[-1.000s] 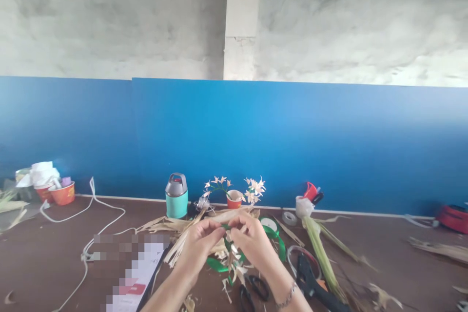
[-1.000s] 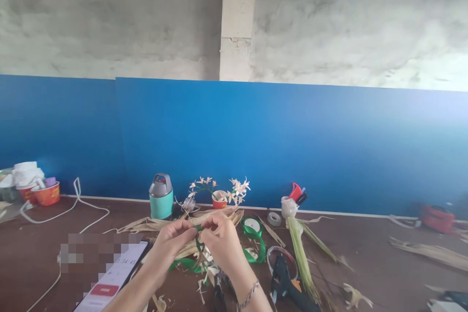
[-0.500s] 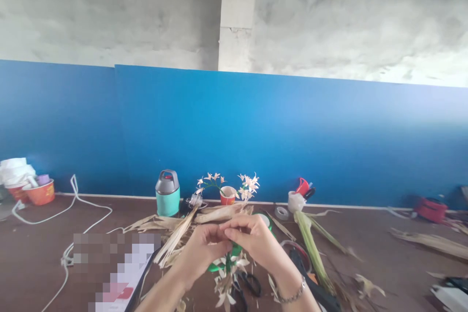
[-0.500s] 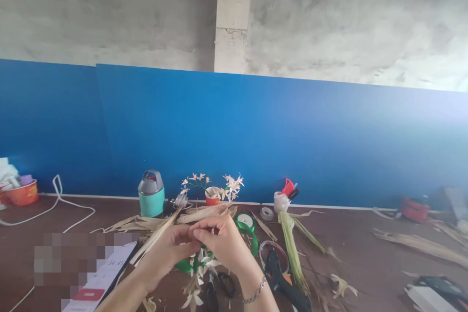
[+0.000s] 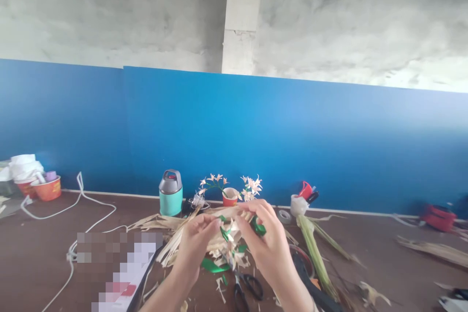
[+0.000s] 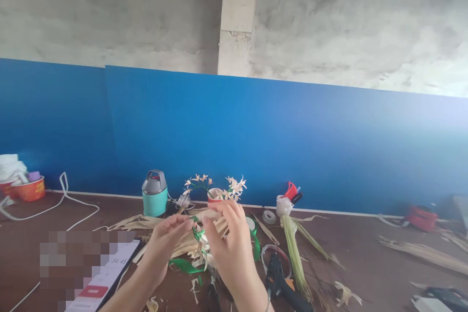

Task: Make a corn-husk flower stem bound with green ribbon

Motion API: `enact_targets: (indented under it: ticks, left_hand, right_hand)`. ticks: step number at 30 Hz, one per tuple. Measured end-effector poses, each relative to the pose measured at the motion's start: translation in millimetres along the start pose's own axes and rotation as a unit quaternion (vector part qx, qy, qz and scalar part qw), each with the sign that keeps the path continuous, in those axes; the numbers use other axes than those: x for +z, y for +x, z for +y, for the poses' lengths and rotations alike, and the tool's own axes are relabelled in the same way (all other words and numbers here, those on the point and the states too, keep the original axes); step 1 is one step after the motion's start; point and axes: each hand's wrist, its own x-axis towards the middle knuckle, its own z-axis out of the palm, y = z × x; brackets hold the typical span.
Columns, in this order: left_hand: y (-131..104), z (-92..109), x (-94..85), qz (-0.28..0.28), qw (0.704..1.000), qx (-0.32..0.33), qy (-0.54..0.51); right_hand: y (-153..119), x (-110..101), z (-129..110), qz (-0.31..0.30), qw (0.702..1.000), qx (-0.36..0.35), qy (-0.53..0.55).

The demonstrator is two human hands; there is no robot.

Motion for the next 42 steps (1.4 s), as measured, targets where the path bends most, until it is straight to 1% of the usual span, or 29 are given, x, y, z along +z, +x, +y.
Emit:
enact_targets:
  ticks: [2, 3, 5, 7, 9, 11, 14, 17, 19, 21, 23, 24, 26, 28, 30, 32, 34, 37, 39, 42]
  left_hand:
    - [2, -4, -0.9, 0.036, 0.999, 0.009, -0.03]
    - [2, -6, -0.7, 0.05, 0.998, 0.014, -0.042]
    - [2, -10, 0.8, 0.076, 0.995, 0.027, -0.058]
    - [0, -14, 3.0, 0.089, 0.993, 0.044, -0.064]
    - [-2, -15, 5.4, 0.095, 0.992, 0.058, -0.067]
    - [-5, -15, 7.2, 0.095, 0.991, 0.067, -0.066]
    - [-8, -14, 8.6, 0.098, 0.991, 0.076, -0.058]
    - [-7, -14, 8.4, 0.086, 0.991, 0.075, -0.069]
    - [-6, -13, 7.8, 0.057, 0.992, 0.072, -0.087]
    - [-4, -12, 6.9, 0.028, 0.991, 0.073, -0.104]
    - [-4, -9, 5.9, 0.004, 0.991, 0.071, -0.117]
    - [-4, -7, 5.3, -0.01, 0.99, 0.067, -0.122]
    - [-5, -4, 4.4, -0.043, 0.989, 0.058, -0.129]
    - [-7, -1, 3.9, -0.08, 0.986, 0.048, -0.138]
    - [-9, 1, 3.7, -0.11, 0.981, 0.038, -0.156]
    - [-10, 2, 3.5, -0.116, 0.978, 0.028, -0.171]
    - [-10, 3, 2.8, -0.103, 0.978, 0.021, -0.179]
    - [-8, 4, 0.6, -0.089, 0.978, 0.005, -0.189]
    - [-7, 5, -0.9, -0.097, 0.976, -0.006, -0.196]
    - [-7, 7, -2.3, -0.114, 0.974, -0.001, -0.193]
  right_hand:
    - [-3, 3, -6, -0.002, 0.996, -0.052, -0.066]
    - [-5, 7, -7, -0.009, 0.993, -0.066, -0.099]
    - [-9, 19, -6, -0.017, 0.986, -0.068, -0.152]
    - [-12, 32, -3, -0.011, 0.981, -0.058, -0.186]
    - [-15, 42, 1, 0.008, 0.977, -0.061, -0.204]
    - [-16, 48, 3, 0.037, 0.975, -0.075, -0.208]
    - [-16, 49, 3, 0.071, 0.971, -0.099, -0.203]
    - [-14, 46, 3, 0.076, 0.972, -0.107, -0.193]
    - [-12, 43, 3, 0.064, 0.979, -0.094, -0.17]
    - [-8, 39, 4, 0.03, 0.99, -0.059, -0.124]
    - [-4, 33, 6, -0.029, 0.999, 0.007, -0.044]
    - [-3, 30, 7, -0.063, 0.997, 0.05, 0.009]
    - [0, 25, 10, -0.123, 0.975, 0.138, 0.121]
    - [1, 22, 14, -0.158, 0.94, 0.202, 0.225]
    - [2, 21, 17, -0.179, 0.903, 0.234, 0.312]
    - [2, 21, 19, -0.197, 0.873, 0.251, 0.368]
    - [2, 21, 20, -0.206, 0.864, 0.255, 0.382]
    - [1, 19, 18, -0.191, 0.88, 0.251, 0.356]
    - [1, 18, 17, -0.18, 0.887, 0.251, 0.344]
    - [2, 18, 17, -0.183, 0.885, 0.257, 0.343]
